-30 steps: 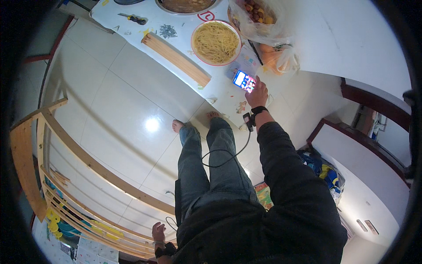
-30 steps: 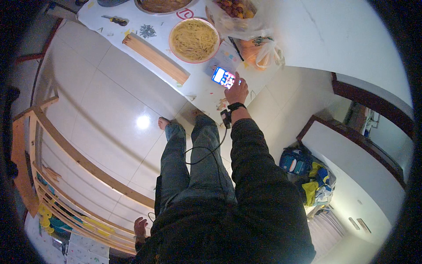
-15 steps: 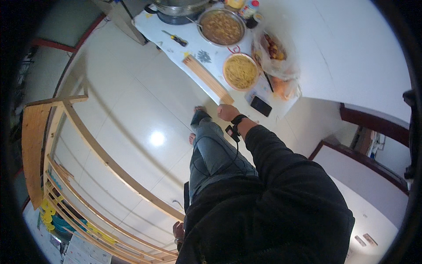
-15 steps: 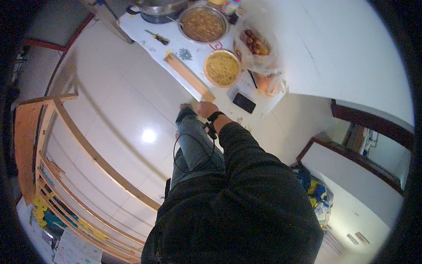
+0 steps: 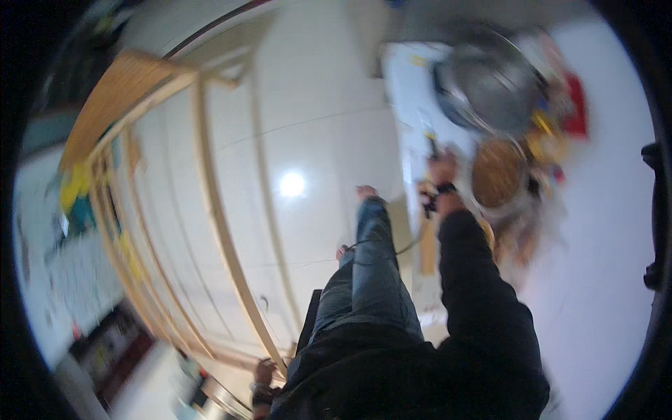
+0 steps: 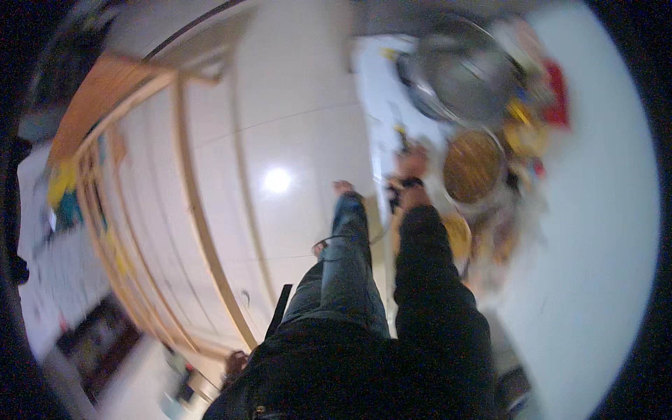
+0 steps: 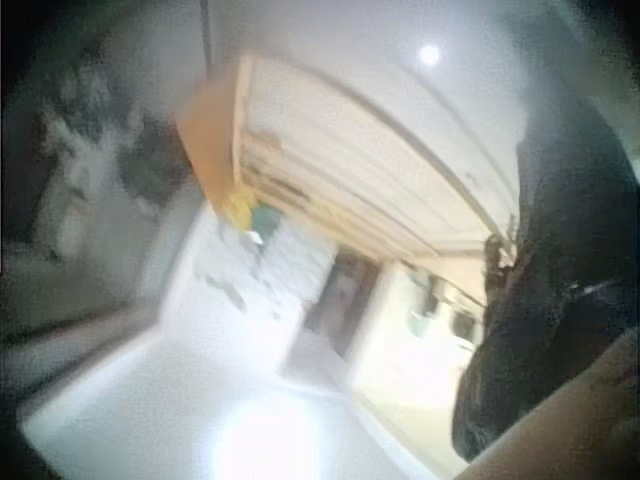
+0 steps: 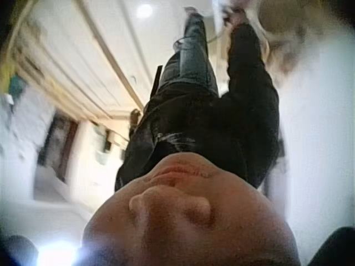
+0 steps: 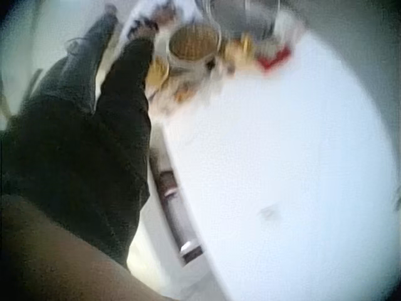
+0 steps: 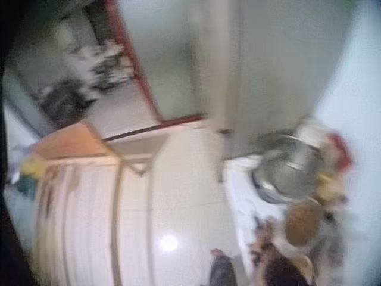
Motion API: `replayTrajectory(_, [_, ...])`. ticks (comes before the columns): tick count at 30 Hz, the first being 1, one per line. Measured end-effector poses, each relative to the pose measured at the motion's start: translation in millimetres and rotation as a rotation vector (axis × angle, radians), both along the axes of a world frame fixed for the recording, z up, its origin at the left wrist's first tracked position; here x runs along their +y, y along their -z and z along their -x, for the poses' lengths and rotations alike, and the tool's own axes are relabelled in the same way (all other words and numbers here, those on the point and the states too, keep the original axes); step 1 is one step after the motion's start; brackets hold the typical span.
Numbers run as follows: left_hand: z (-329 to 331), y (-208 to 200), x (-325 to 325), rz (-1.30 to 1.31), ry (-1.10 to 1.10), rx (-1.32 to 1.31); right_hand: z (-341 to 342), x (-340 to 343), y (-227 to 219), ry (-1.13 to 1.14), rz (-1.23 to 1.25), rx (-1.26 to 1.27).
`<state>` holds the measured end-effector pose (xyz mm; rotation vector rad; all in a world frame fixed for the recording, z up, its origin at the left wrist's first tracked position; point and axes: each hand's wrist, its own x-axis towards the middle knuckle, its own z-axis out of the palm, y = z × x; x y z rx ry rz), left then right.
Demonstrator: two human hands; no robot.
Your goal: The person assembles a wooden bed frame by hand, positioning slats and using a screwdriver to fasten screws. They repeatedly adjust and align the wooden pieces, occasionally walking around the frame to access different sections.
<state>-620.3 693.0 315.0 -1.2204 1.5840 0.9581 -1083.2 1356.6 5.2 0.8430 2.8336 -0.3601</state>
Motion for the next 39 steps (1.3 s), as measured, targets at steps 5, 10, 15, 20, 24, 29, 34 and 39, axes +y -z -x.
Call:
replayTrajectory(5, [28.8,-37.1,62.6,0.270,-0.060,0.131,39.3,28.1,6.5,-0.180,0.002,-0.211])
replayTrajectory(10, [50.5,-39.6,92.8,0.244,-0.056,-0.009,34.8,11.1,-38.4,-0.087,0.281,-0.005])
replayTrajectory(15, [61.1,-20.7,102.6,0.250,-0.084,0.066,16.6,-18.2,-55.4,-0.203,0.431,0.011])
replayTrajectory(20, [66.0,-5.8,111.7,0.267,-0.250,0.135,40.8,-57.8,-69.0,-0.166,0.679,-0.460])
replayTrajectory(24, [42.6,23.2,114.5,0.204,-0.502,0.106,101.7,-112.2,-125.2,-0.288,0.807,-0.727])
replayTrajectory(29, [26.2,100.1,100.8,0.124,-0.405,-0.036,185.3,-188.0,-208.1,-0.329,0.784,-0.768])
replayTrajectory(34, [116.0,168.5,47.1,0.065,0.097,0.049,228.6,-227.0,-260.4,-0.213,0.742,-0.758])
replayTrajectory(39, [288.0,193.3,-57.0,0.292,-0.148,0.359,264.6,-236.1,-280.1,-0.095,0.859,-0.739])
